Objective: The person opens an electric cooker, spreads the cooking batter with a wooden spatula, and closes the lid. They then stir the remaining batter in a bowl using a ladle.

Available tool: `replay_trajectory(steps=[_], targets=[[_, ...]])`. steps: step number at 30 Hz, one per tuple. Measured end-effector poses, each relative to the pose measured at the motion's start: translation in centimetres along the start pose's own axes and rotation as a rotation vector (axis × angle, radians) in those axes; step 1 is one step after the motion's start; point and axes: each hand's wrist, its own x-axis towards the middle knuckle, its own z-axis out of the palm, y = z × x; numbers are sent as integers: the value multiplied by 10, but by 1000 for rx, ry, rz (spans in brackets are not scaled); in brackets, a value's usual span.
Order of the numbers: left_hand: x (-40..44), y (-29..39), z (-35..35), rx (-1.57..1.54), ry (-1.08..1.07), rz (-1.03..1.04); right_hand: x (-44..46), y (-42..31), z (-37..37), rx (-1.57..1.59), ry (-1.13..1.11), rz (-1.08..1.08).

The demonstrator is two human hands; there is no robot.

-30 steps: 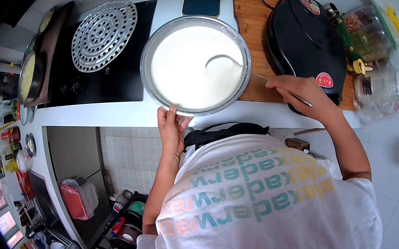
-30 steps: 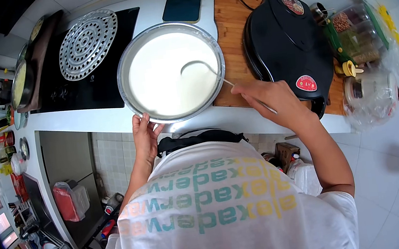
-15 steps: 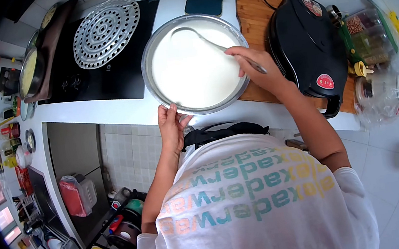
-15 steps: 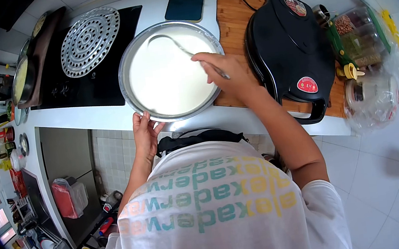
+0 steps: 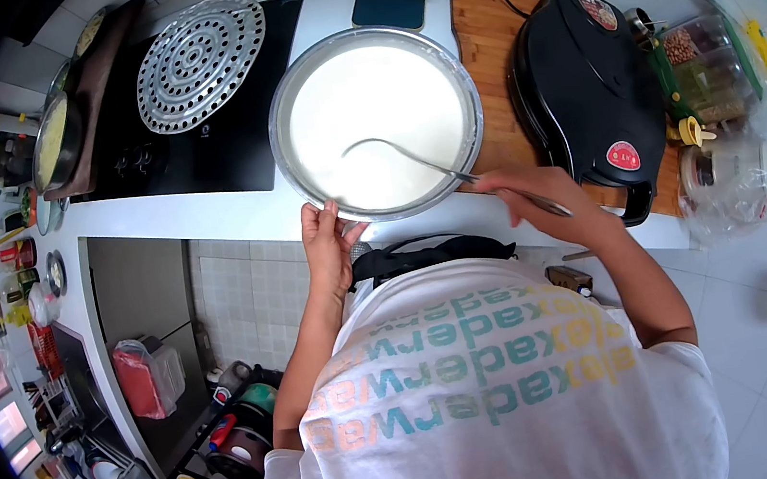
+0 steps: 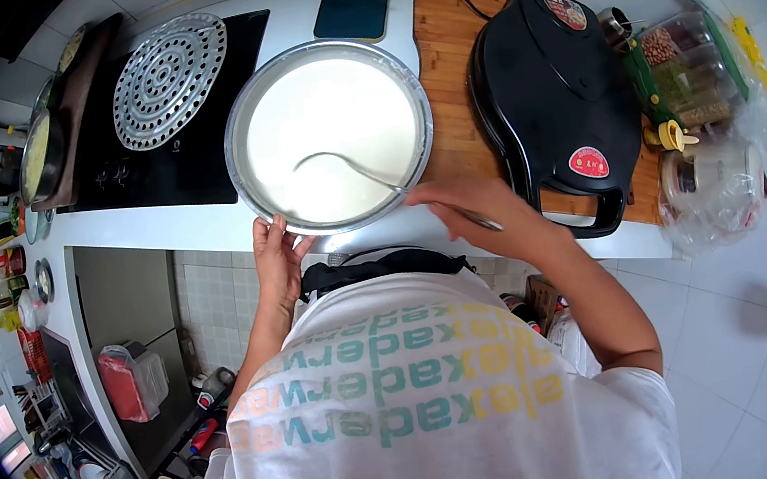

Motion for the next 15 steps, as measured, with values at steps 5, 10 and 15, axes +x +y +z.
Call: replay_trajectory(steps=[5, 10, 15], targets=[[0, 1, 1, 8, -4, 4, -14, -15, -38, -174, 12, 126], [0, 2, 0, 3, -18, 4, 7, 1, -33, -277, 124, 64], [-1, 3, 2, 9, -11, 2, 39, 22, -3, -73, 310, 39]])
